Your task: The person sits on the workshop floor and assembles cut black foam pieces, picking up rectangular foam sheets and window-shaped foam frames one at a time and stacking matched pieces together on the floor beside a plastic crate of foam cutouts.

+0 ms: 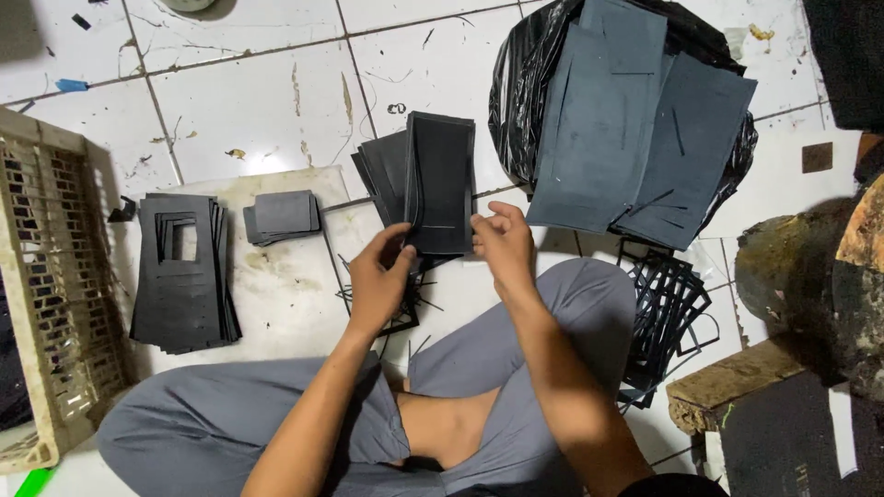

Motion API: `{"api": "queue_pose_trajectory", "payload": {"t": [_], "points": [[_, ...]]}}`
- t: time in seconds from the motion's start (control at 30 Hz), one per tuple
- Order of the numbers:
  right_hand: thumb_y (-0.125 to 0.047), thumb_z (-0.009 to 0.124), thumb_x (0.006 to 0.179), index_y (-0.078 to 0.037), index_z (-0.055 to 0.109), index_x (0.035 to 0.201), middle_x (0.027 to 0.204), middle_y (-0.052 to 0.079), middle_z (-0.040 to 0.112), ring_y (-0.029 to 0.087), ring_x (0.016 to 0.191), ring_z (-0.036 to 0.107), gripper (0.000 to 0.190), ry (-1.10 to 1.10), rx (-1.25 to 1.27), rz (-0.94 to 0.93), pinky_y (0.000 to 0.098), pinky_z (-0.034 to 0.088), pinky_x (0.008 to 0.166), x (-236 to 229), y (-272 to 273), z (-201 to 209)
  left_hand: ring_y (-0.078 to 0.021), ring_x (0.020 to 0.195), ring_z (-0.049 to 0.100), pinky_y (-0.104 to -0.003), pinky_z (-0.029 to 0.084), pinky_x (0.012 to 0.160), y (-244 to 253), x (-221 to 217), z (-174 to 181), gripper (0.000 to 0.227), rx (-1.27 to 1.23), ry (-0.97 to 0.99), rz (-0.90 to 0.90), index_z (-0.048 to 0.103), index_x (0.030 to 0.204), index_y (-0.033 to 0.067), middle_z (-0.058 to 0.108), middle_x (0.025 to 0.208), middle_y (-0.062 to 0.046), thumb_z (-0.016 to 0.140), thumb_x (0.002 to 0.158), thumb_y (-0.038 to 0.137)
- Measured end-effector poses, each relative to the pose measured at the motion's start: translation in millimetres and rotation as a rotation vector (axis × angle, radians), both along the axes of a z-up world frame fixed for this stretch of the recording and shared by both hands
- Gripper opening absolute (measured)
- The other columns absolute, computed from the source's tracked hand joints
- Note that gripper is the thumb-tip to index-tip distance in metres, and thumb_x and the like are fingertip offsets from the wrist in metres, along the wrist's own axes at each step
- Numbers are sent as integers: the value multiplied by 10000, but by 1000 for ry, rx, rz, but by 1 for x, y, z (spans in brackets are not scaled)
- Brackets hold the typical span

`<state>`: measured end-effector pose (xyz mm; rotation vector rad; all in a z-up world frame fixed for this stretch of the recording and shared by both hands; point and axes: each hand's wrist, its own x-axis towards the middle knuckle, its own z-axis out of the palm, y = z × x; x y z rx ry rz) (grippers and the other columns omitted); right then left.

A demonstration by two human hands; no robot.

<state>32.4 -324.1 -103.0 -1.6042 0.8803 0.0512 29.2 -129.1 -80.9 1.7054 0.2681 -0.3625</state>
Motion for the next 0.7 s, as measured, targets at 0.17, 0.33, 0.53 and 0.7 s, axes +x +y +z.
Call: {"api": "queue_pose_trajectory", "payload": {"t": [0.17, 0.33, 0.53, 0.7], "points": [[-104, 751, 892, 109, 437, 1458, 1074, 183, 598, 224, 781, 652, 682, 86, 397, -55, 309, 607, 591, 7, 1, 15, -226, 915, 718, -388, 581, 896, 2, 1, -9, 379, -284, 105, 133, 686, 1240, -2, 724, 1009, -168, 688, 861, 16], [5, 694, 873, 90, 478, 1436, 992, 107, 648, 188, 631, 630, 609, 0, 542, 49, 249, 547, 551, -5, 10, 18, -332, 796, 747, -409, 655, 779, 13, -2, -22, 370, -436, 197, 219, 606, 1261, -87, 644, 1034, -238, 648, 935, 81], [66, 756, 823, -15, 574, 1412, 1138, 102, 710, 195, 968, 718, 622, -306, 577, 364, 300, 598, 851, -32, 25, 15, -282, 915, 728, -395, 628, 805, 36, 0, -29, 659, -669, 333, 234, 660, 1275, 41, 661, 1068, -96, 485, 986, 606], [-43, 822, 831, -107, 704, 1247, 990, 19, 724, 107, 834, 633, 437, -139, 354, 896, 269, 550, 728, -52, 29, 10, -239, 828, 756, -372, 642, 729, 72, -7, -7, 381, -557, 183, 292, 676, 1250, 11, 722, 999, -97, 668, 979, 279]]}}
